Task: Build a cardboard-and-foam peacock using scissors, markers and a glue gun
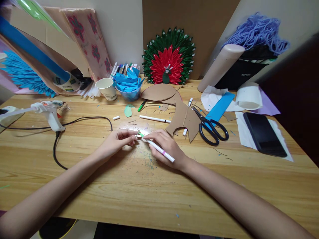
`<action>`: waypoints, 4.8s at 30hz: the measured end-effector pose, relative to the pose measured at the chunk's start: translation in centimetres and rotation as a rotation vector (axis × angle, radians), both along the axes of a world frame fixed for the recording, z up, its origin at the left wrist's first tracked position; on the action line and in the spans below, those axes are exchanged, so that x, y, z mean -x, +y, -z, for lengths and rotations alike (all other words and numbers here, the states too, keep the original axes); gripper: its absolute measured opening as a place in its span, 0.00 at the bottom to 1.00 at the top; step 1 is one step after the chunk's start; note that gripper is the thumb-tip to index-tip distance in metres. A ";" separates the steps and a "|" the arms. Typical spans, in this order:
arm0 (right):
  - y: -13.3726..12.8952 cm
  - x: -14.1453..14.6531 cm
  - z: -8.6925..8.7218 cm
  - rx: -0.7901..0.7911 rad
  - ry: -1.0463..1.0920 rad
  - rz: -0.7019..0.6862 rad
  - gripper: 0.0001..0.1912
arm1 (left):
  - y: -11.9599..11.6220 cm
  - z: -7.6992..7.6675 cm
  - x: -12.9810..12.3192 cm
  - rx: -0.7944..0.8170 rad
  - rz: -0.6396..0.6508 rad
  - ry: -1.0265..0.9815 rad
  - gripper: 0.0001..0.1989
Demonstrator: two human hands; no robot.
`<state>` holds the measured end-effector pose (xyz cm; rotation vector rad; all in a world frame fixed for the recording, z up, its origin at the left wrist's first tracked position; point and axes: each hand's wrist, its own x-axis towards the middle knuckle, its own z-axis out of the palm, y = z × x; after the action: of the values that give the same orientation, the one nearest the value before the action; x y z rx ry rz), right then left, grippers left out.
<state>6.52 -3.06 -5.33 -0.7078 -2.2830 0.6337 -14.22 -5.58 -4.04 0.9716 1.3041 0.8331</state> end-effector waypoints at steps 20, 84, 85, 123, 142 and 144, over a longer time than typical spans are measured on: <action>0.1 0.0 1.0 0.007 0.098 -0.022 0.05 | -1.1 0.5 -0.8 -0.095 0.292 0.003 0.15; 0.5 0.5 0.1 0.189 0.134 -0.045 0.14 | -0.3 -0.6 -0.5 0.063 -0.062 -0.074 0.08; 0.5 0.5 0.1 0.186 0.132 -0.060 0.14 | -0.2 -0.6 -0.5 0.060 -0.059 -0.074 0.08; 0.1 0.1 1.0 0.305 0.169 0.080 0.11 | 4.4 0.7 8.2 -0.413 -0.374 0.645 0.14; 0.0 0.3 0.5 0.282 0.149 0.081 0.10 | 3.1 1.5 2.8 -0.675 0.052 1.072 0.04; 0.0 0.3 0.4 0.286 0.147 0.079 0.10 | 3.1 1.6 2.9 -0.690 0.063 1.102 0.04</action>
<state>6.25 -3.09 -5.76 -0.8511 -2.0409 0.9537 -17.10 -2.48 -5.68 2.2033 1.9075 0.7053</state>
